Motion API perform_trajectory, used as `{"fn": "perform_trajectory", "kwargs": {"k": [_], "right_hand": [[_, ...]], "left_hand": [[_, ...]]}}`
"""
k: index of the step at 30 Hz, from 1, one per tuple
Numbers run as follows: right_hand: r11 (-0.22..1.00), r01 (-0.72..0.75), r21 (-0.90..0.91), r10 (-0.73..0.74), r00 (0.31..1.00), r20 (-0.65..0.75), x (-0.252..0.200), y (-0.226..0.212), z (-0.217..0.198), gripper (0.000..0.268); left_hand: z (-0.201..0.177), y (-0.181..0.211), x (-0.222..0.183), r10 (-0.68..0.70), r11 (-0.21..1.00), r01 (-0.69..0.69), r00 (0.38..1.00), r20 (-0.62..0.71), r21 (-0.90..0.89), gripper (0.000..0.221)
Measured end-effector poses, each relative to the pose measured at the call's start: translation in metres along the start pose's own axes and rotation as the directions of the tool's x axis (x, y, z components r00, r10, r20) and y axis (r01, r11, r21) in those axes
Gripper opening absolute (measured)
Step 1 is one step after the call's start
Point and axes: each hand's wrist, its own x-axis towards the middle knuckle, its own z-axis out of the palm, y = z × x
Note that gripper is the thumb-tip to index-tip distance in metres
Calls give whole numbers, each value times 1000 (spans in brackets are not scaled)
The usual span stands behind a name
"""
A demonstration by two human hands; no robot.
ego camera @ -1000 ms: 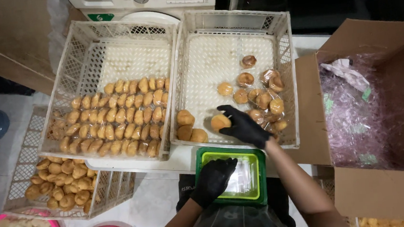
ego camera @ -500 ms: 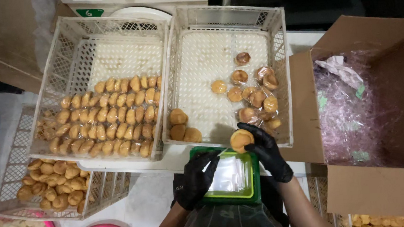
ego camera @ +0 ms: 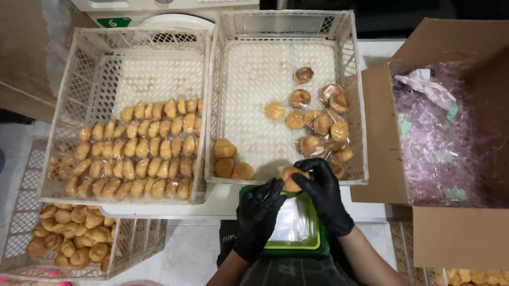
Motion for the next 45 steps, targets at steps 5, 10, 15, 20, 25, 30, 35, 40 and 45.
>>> {"fn": "perform_trajectory", "kwargs": {"k": [5,10,15,20,25,30,35,40,45], "right_hand": [[954,-299,-27,299,938,173,12,-60,15,30],[956,-289,-51,293,951,95,5,-33,-7,48],[962,-135,-239,177,970,165,10,-62,1,36],[899,137,-415,44,916,398,16,-91,7,17],[832,204,-515,90,867,489,18,-99,2,14],[901,61,-430,122,915,385,16,-90,-7,17],[884,94,-458,147,874,463,10,-99,3,15],[851,126,-510,289,699,654,8,-79,-20,5],[891,119,-438,196,770,608,15,-80,-14,18]], "left_hand": [[-11,4,8,-255,947,247,967,-13,-206,27],[-46,18,60,-721,117,654,573,389,-747,36],[-43,15,60,-709,80,702,539,455,-708,49],[-54,7,69,-520,552,550,815,256,-627,52],[-52,11,77,-319,848,337,941,114,-410,47],[-54,13,81,-363,680,418,906,219,-603,45],[-51,14,75,-326,596,374,921,213,-711,38],[-36,23,53,-462,112,617,726,509,-779,45],[-18,27,45,-555,-302,762,348,755,-573,36]]}}
